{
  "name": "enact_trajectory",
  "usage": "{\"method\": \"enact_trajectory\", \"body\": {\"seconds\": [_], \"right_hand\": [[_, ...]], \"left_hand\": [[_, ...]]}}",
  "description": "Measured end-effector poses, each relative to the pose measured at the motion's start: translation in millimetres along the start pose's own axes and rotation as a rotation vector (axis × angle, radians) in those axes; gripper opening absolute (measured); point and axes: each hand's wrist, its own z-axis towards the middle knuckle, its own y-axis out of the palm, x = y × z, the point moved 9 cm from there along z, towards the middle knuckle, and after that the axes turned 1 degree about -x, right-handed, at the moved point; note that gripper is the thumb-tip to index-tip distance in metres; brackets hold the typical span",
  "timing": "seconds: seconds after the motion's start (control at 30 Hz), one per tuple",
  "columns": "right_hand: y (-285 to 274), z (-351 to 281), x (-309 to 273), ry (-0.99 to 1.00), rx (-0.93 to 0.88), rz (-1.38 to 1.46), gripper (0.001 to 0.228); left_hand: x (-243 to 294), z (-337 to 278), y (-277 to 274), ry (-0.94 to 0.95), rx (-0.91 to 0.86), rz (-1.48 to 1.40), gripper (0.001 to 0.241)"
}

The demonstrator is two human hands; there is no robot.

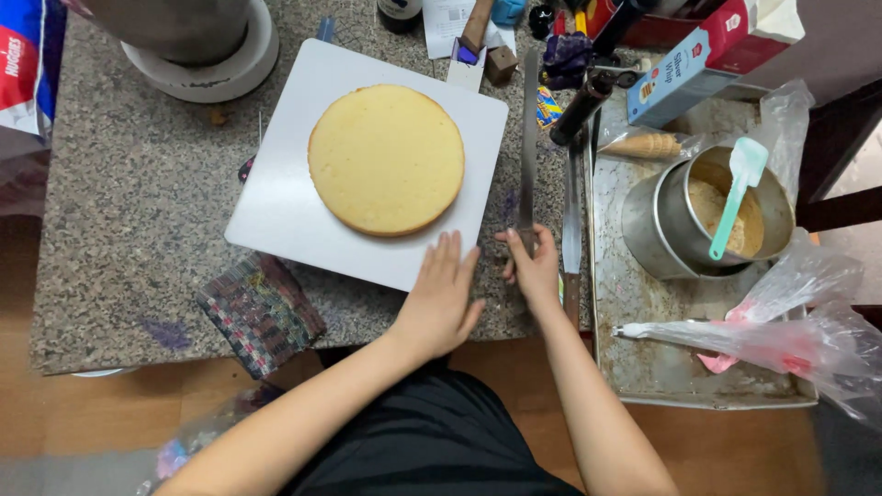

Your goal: Preparing whipped cream and slicing a sponge cake on a board.

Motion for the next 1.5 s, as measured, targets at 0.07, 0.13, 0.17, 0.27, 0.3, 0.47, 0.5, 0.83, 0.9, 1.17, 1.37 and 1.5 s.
{"method": "enact_trajectory", "body": {"seconds": [0.07,0.13,0.17,0.27,0.3,0.47,0.5,0.83,0.9,1.17,1.37,1.5], "right_hand": [[-21.7,2.4,21.7,0.019,0.064,-0.164,0.041],[-25.7,-2.6,39.4,0.005,0.106,-0.17,0.042],[-30.6,-8.0,48.5,-0.004,0.145,-0.178,0.043],[-19.9,-34.5,36.1,0.053,0.216,-0.54,0.045],[-18.3,-36.4,41.3,0.05,0.218,-0.538,0.045],[-4.1,-41.9,42.8,-0.128,0.239,-0.73,0.059],[-4.6,-40.1,42.3,-0.13,0.241,-0.726,0.059],[-0.7,-29.8,-53.3,-0.383,0.379,-0.676,0.034],[8.4,-30.6,-86.7,-0.482,0.383,-0.622,0.031],[94.7,-23.3,-131.4,-0.623,-0.259,-0.671,0.078],[108.3,2.4,-89.2,-0.576,-0.494,-1.027,0.08],[69.4,55.3,-99.3,-0.296,-0.273,-1.164,0.076]], "left_hand": [[29.2,-16.3,28.9,0.335,-0.337,-0.572,0.044],[43.2,-25.6,33.4,0.299,-0.606,-0.58,0.037],[52.1,-42.2,43.2,0.257,-0.877,-0.585,0.032],[17.1,-18.3,1.7,0.177,-0.27,-0.817,0.025],[10.9,-15.2,-4.9,0.181,-0.27,-0.815,0.025],[-60.7,-25.5,-25.2,-0.181,-0.165,-0.457,0.018],[-66.1,-31.7,-26.0,-0.177,-0.165,-0.453,0.018],[-111.5,-72.7,-59.3,-0.235,-0.09,-0.109,0.035],[-122.7,-74.6,-59.0,-0.278,-0.103,-0.059,0.036],[-161.4,-66.1,-27.1,-0.398,-0.132,0.311,0.064],[-195.8,-57.3,-12.4,-0.452,-0.054,0.328,0.069],[-214.1,-54.2,-16.0,-0.388,-0.056,0.302,0.069]]}}
